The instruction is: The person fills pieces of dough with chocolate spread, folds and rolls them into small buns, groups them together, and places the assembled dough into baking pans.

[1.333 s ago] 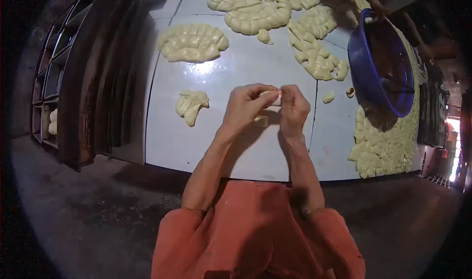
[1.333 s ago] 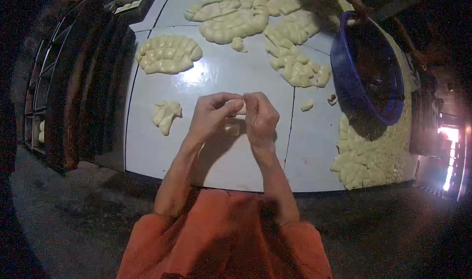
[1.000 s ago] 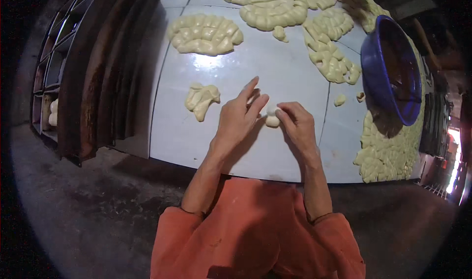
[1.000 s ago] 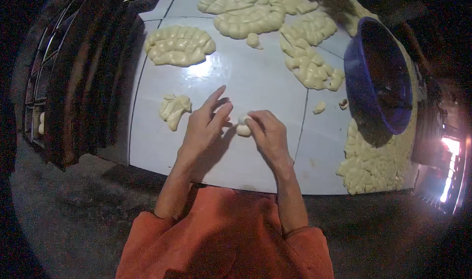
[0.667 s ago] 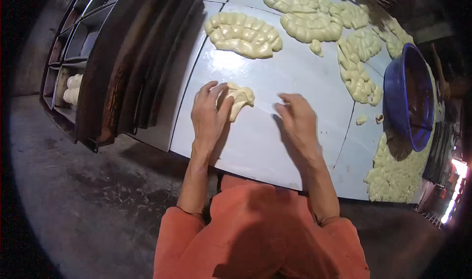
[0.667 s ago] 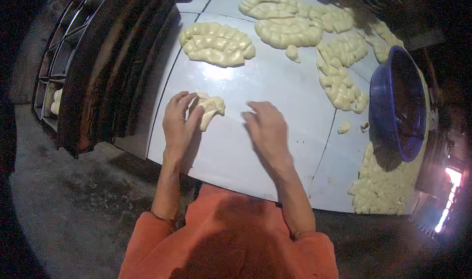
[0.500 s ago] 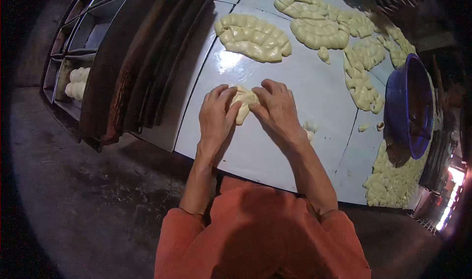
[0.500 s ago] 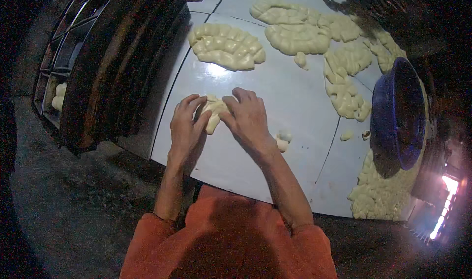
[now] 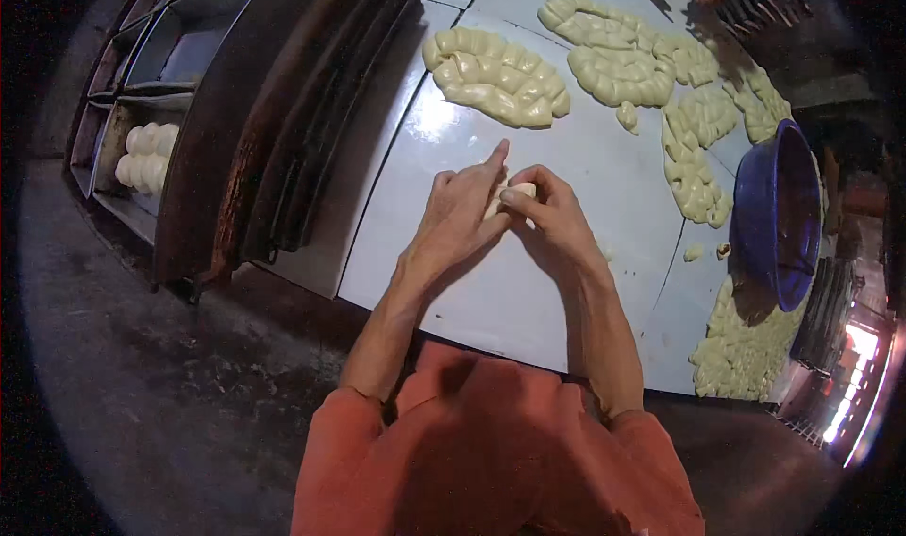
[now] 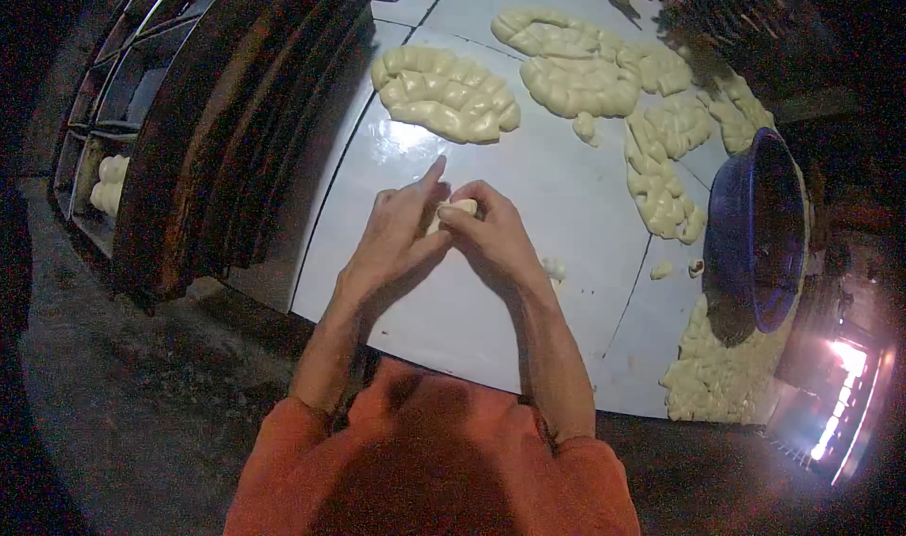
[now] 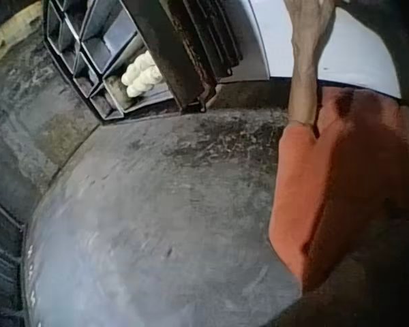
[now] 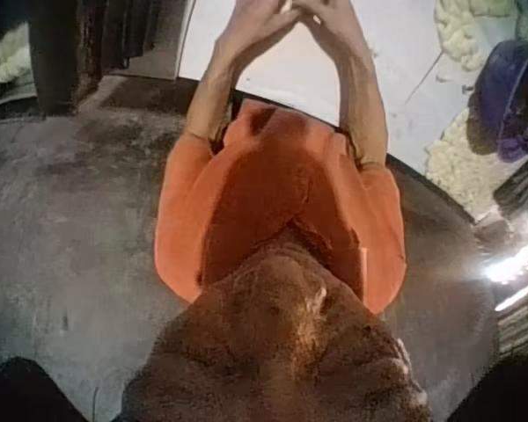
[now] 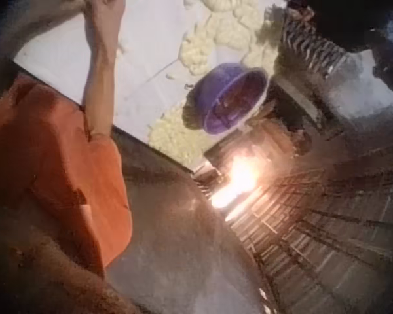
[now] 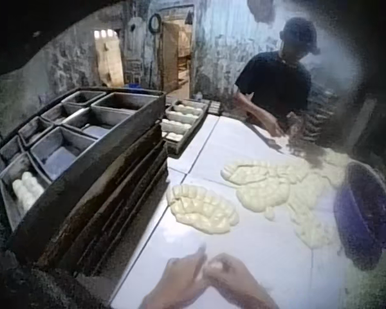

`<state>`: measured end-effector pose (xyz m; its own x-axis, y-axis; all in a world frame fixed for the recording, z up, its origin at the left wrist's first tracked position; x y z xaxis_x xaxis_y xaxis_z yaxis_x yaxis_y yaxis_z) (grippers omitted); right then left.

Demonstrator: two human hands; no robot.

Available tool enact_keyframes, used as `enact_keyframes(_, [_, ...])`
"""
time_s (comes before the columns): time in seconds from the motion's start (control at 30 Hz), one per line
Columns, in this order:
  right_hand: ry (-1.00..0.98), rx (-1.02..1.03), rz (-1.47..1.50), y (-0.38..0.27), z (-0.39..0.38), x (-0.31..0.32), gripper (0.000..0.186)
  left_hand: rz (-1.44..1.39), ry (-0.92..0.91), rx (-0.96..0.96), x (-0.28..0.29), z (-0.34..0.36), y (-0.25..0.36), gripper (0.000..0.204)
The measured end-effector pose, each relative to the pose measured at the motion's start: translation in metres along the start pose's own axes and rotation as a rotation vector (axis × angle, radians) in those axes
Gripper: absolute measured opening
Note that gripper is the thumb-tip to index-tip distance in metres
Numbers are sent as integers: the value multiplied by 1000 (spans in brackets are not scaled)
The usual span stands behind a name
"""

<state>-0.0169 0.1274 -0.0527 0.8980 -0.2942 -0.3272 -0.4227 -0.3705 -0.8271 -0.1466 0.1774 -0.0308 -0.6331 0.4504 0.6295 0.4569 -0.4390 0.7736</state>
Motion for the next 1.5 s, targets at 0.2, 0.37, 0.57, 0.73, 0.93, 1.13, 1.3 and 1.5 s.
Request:
enact_keyframes(0.2, [70, 59, -161, -6, -3, 13, 21, 67, 20, -15, -5, 1, -7, 69])
enact_keyframes(0.37, [-29, 99, -409, -8, 2, 22, 29, 119, 23, 15, -9, 6, -7, 56])
enact_keyframes(0.57, [101, 134, -416, -4, -1, 23, 22, 159, 1, -68, -12, -1, 1, 64])
enact_keyframes(0.73, [110, 267, -578, -15, -7, 19, 25, 238, 164, -179, -21, 0, 6, 48])
enact_keyframes(0.93, [-14, 51, -92, -39, -40, 20, 13, 258, 211, -138, -21, -3, 9, 13])
enact_keyframes(1.13, [-92, 292, 379, -73, -78, 62, 31, 351, 129, -54, -21, -3, 16, 69])
enact_keyframes(1.3, [138, 183, 220, -53, -90, 94, 35, -284, -96, -33, -47, 19, 88, 73])
enact_keyframes(1.5, [473, 298, -399, -41, -112, 163, 32, -479, -221, 202, -110, 28, 114, 29])
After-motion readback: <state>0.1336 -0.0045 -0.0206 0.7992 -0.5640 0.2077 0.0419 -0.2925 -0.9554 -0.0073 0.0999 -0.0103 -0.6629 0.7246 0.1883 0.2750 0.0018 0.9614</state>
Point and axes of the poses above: each hand's wrist, its own z-axis towards the middle knuckle, its own x-axis out of the back of the hand, y = z × x, the point moved 6 cm from there along z, towards the middle knuckle, and after that the axes turned 4 degrees about z, right-handed, at the moved point
